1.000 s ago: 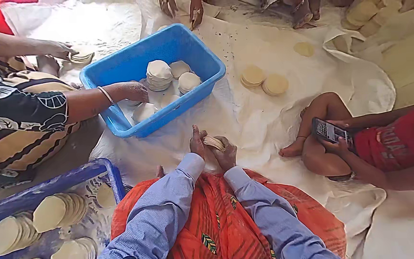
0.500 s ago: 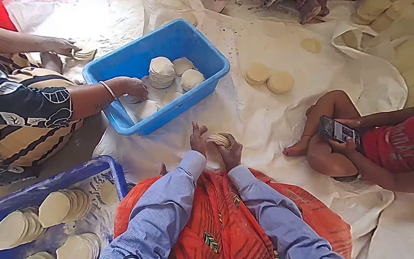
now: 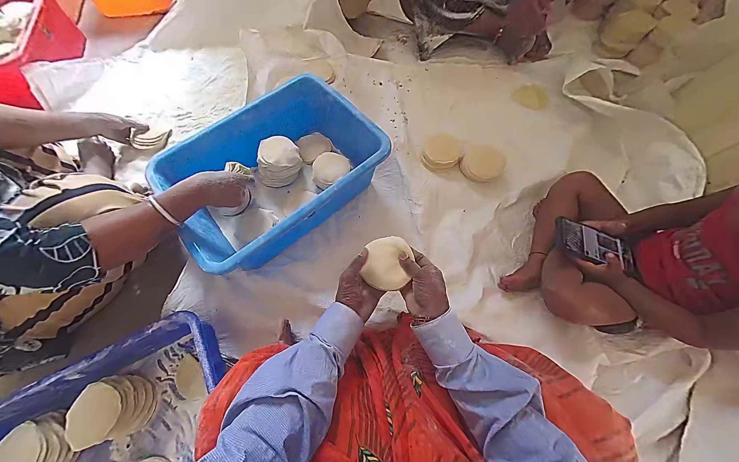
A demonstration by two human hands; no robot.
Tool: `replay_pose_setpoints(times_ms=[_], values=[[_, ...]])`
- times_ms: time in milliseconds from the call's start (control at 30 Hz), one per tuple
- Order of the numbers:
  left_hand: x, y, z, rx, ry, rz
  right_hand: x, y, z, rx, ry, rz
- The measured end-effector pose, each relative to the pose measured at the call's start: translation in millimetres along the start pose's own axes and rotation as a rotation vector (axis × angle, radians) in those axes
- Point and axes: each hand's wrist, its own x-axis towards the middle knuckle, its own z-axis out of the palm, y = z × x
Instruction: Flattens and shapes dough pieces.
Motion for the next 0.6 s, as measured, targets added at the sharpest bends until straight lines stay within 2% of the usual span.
replay_pose_setpoints(times_ms=[67, 133, 267, 333, 467, 600], values=[[0, 1, 3, 0.059, 0.023, 0.043, -2, -2, 4, -0.082, -0.011, 0.005], [-1, 2, 6, 0.097, 0.061, 0.09, 0, -5, -2, -0.277, -0.093, -0.03], [-5, 6, 9, 0.12, 0.021, 0.143, 15, -27, -22, -0.796, -0.201, -0.386], [-8, 7, 11, 0.132, -0.039, 0.136, 20, -44, -29, -0.805, -0.22, -0.47], [-15, 4, 16, 0.179, -0.159, 0.144, 18, -73, -35, -0.759, -0.34, -0.48], [-18, 1, 17, 0.244, -0.203, 0.163, 9, -84, -34, -0.796, -0.422, -0.482]])
